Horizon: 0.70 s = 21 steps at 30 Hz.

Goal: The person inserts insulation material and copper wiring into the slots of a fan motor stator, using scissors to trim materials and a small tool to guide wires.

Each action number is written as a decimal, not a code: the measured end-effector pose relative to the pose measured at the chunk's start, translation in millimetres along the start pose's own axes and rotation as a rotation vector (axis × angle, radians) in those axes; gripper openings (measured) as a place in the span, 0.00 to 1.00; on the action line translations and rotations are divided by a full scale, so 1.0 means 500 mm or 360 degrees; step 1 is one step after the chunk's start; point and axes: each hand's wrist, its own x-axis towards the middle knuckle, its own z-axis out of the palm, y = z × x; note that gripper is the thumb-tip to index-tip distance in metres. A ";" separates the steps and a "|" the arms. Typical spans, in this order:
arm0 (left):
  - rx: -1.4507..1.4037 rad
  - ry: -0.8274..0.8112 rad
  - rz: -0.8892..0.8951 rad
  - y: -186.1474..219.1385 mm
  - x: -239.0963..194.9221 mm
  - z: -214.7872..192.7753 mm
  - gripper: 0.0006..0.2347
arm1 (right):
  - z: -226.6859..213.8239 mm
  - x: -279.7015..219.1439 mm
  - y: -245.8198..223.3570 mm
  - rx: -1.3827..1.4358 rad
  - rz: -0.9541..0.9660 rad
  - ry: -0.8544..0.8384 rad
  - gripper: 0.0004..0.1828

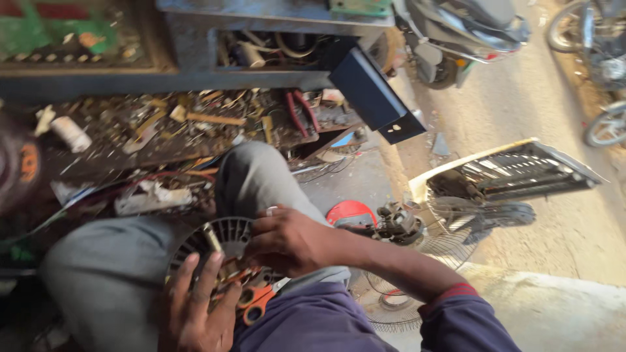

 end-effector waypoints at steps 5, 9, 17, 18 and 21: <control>0.0293 0.0067 0.0001 -0.003 -0.045 0.044 0.06 | 0.057 -0.009 0.100 0.0454 0.0100 -0.0001 0.03; 0.0412 0.0227 0.0294 -0.059 -0.054 0.053 0.05 | 0.117 0.042 0.165 0.0027 0.0258 0.0084 0.04; -0.0499 -0.1098 -0.1327 -0.281 0.012 0.110 0.13 | 0.101 0.111 0.038 -0.0518 0.0187 0.0291 0.12; -0.0509 -0.1117 -0.1298 -0.313 -0.007 0.123 0.13 | 0.112 0.107 0.016 -0.0496 0.0225 0.0099 0.09; -0.1170 -0.0998 -0.1047 -0.382 -0.106 0.132 0.17 | 0.157 0.072 -0.034 -0.0421 0.0310 0.0016 0.08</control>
